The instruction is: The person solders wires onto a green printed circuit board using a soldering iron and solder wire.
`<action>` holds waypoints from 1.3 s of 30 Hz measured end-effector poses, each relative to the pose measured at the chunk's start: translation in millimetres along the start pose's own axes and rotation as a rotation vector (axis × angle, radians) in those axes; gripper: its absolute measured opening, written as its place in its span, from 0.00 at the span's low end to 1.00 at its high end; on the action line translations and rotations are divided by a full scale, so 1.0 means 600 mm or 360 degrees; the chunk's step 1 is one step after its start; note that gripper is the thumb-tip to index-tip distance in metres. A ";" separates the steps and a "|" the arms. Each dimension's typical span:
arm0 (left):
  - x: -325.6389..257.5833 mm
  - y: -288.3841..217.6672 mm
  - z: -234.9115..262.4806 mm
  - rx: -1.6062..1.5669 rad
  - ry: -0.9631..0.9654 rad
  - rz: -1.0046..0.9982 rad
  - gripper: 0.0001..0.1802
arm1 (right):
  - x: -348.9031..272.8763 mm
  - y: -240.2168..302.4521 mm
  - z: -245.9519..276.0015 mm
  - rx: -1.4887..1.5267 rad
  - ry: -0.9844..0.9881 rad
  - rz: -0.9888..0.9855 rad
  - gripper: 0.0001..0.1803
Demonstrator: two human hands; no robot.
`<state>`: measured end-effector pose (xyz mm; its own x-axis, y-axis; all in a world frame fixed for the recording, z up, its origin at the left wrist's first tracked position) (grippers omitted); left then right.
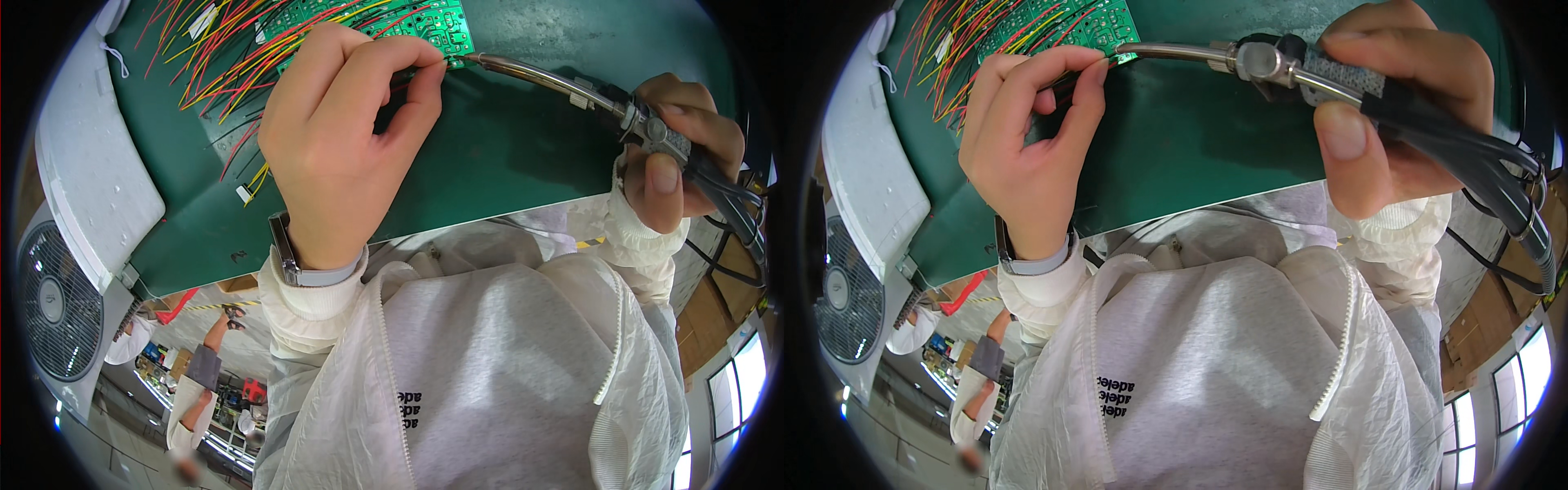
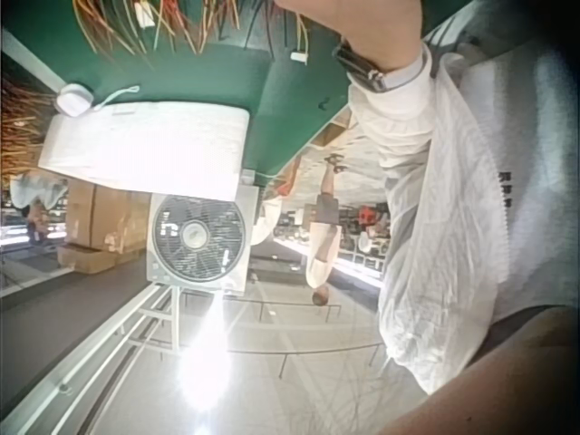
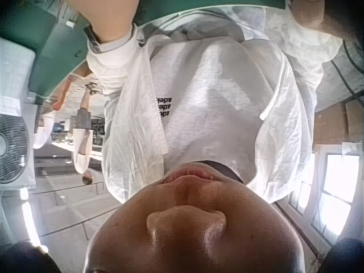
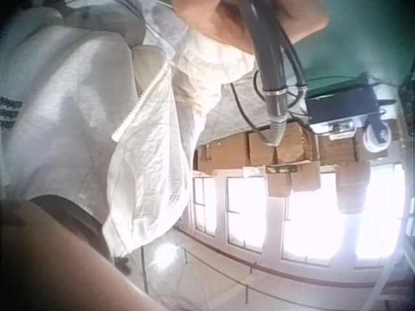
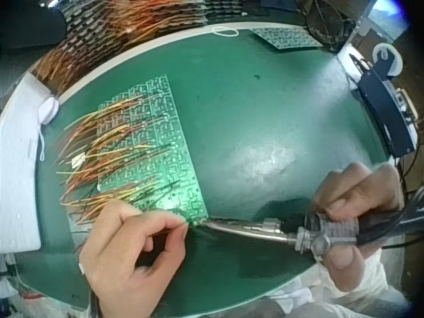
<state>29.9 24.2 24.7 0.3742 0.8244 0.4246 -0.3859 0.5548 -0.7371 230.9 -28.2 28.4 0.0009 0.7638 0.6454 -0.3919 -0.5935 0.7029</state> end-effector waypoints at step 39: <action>-0.007 0.001 -0.002 0.0239 -0.0052 -0.0211 0.12 | 0.007 0.000 -0.006 0.0097 0.0015 0.0046 0.19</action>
<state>29.1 20.9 21.8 0.4037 0.7450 0.5311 -0.4576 0.6671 -0.5879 227.6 -24.0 29.8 -0.0182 0.7483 0.6631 -0.3346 -0.6295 0.7012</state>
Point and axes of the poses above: each hand's wrist, its own x-axis towards the middle knuckle, its own z-axis out of the back of the hand, y = z × x, the point moved 5 cm from there along x, towards the middle knuckle, and after that the axes turned 9 degrees about -x, right-handed, at the moved point
